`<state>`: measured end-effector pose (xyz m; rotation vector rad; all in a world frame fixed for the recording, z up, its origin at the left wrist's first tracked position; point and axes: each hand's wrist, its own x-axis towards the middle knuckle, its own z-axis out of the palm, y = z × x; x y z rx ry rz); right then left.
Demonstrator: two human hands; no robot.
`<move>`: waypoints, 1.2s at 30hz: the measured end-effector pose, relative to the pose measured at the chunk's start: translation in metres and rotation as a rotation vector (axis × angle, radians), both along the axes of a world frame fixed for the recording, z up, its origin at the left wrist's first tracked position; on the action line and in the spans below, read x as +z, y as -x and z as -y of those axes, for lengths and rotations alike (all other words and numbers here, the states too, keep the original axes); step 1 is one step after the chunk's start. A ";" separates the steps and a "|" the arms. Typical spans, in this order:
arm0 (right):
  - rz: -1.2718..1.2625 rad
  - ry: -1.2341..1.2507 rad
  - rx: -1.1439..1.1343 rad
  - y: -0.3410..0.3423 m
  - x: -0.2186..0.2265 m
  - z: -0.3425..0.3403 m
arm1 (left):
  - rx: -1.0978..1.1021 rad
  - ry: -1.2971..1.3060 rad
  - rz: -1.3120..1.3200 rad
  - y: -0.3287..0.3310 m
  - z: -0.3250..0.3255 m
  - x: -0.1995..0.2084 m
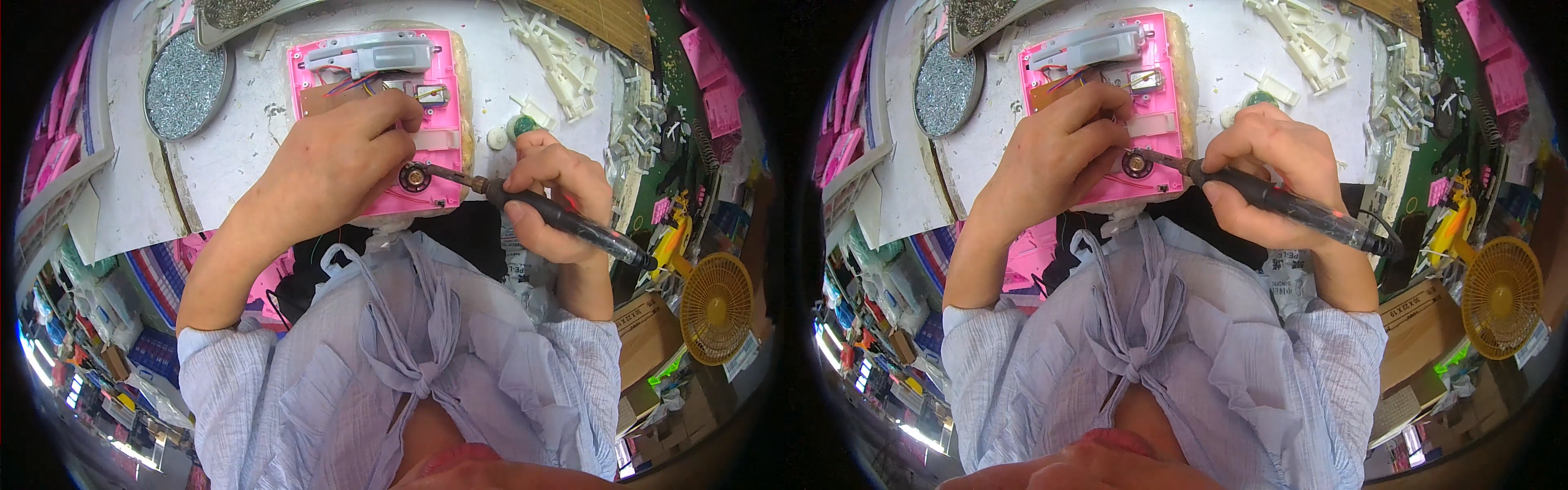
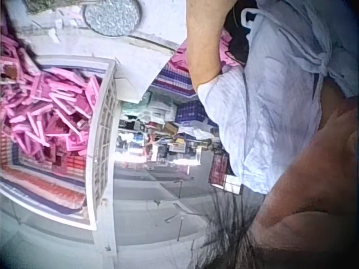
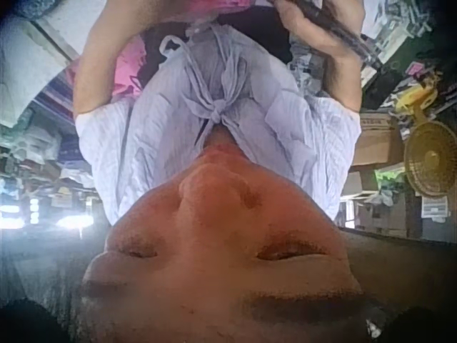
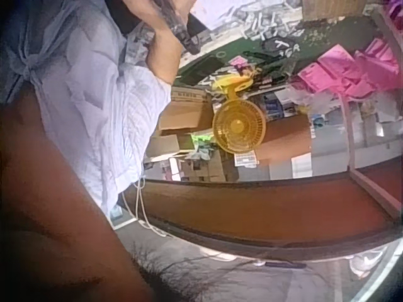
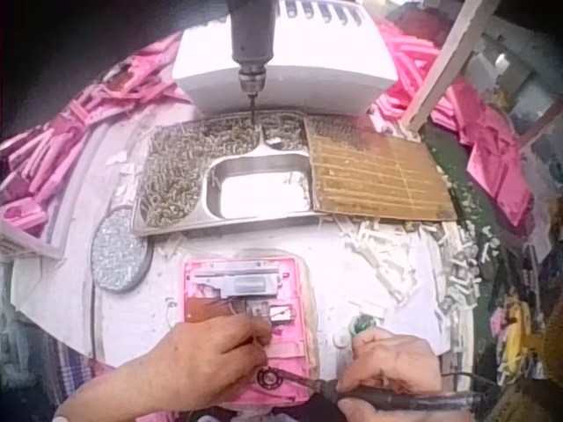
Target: Assembling a pink plastic toy box, including soldering wires to a motor and speaker and using an electric screwdriver.
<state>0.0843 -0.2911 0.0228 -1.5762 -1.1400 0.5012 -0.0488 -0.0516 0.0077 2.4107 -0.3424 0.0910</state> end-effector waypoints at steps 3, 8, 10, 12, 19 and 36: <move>0.007 0.018 0.023 -0.001 0.000 -0.004 | -0.003 -0.004 0.000 -0.001 0.000 0.000; 0.026 0.052 0.059 -0.004 0.002 -0.007 | -0.015 -0.020 -0.007 -0.001 -0.001 0.001; -0.031 0.108 0.037 -0.003 0.003 -0.006 | -0.021 -0.025 -0.015 -0.002 -0.002 0.001; -0.170 0.226 -0.023 0.002 0.007 -0.002 | -0.028 -0.024 -0.014 -0.002 -0.003 0.001; -0.439 0.198 -0.130 0.003 0.009 0.003 | -0.036 -0.034 -0.018 -0.004 -0.001 0.004; -0.345 0.047 -0.123 0.006 0.014 0.018 | 0.032 0.024 -0.029 0.000 0.000 0.001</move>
